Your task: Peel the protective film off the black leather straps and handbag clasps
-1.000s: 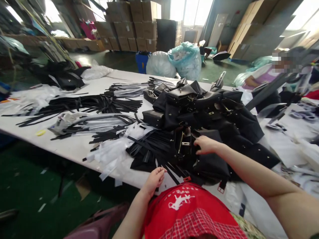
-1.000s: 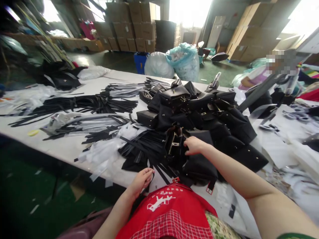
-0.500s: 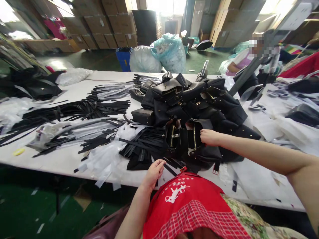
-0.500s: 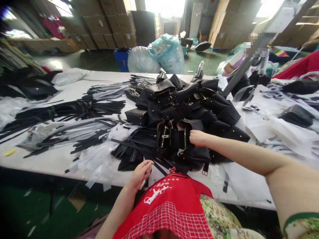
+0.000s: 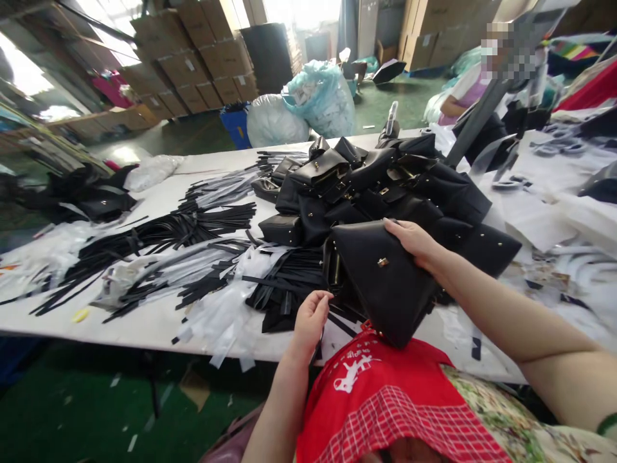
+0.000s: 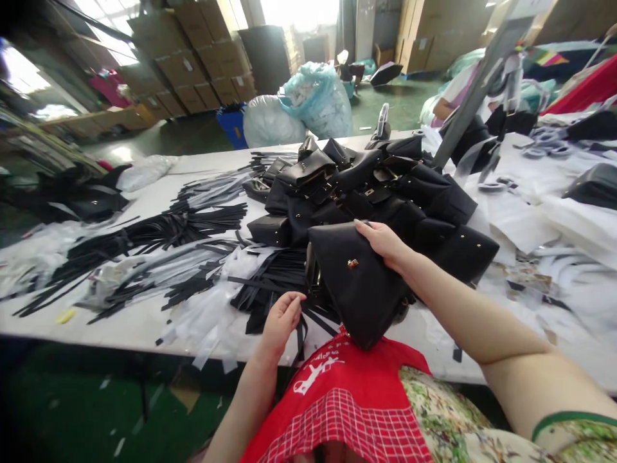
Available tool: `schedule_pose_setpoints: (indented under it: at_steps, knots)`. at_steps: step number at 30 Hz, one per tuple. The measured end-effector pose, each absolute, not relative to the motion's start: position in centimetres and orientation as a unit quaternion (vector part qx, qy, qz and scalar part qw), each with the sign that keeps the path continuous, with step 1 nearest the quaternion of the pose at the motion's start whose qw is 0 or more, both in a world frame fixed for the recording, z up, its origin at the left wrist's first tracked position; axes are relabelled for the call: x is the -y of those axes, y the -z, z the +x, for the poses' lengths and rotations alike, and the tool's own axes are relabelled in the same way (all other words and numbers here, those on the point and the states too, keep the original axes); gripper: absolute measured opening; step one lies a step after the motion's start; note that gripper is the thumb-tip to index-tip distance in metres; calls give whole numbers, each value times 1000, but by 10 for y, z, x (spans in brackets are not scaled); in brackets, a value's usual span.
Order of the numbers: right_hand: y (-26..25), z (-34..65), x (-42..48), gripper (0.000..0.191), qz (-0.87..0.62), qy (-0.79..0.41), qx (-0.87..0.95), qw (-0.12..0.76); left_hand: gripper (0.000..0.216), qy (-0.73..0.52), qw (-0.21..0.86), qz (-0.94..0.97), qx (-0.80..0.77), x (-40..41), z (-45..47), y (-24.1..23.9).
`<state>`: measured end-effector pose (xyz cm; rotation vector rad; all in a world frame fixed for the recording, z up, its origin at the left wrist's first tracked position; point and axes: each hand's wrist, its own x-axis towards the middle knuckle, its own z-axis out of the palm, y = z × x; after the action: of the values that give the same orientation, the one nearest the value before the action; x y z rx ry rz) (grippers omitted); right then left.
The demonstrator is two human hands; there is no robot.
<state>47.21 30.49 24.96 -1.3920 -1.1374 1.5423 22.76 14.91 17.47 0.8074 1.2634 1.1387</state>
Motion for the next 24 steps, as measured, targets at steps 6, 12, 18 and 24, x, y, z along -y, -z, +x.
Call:
schedule_pose_setpoints:
  at_steps: [6,12,18,24]
  knots:
    - [-213,470,-290,23,-571,-632,290,437,25,-462,432,510,-583,-152,234,-197]
    - [-185,495,-285,26,-577,-653,294,393,26,-410,430,542,-594,-167,242,-189]
    - [-135,542,-306,8,-622,-637,169,423,20,-271,496,601,-565,-158,260,-162]
    - [-110,554,-303,15,-631,-663,94,391,27,-257,483,592,-592,-165,275,-136]
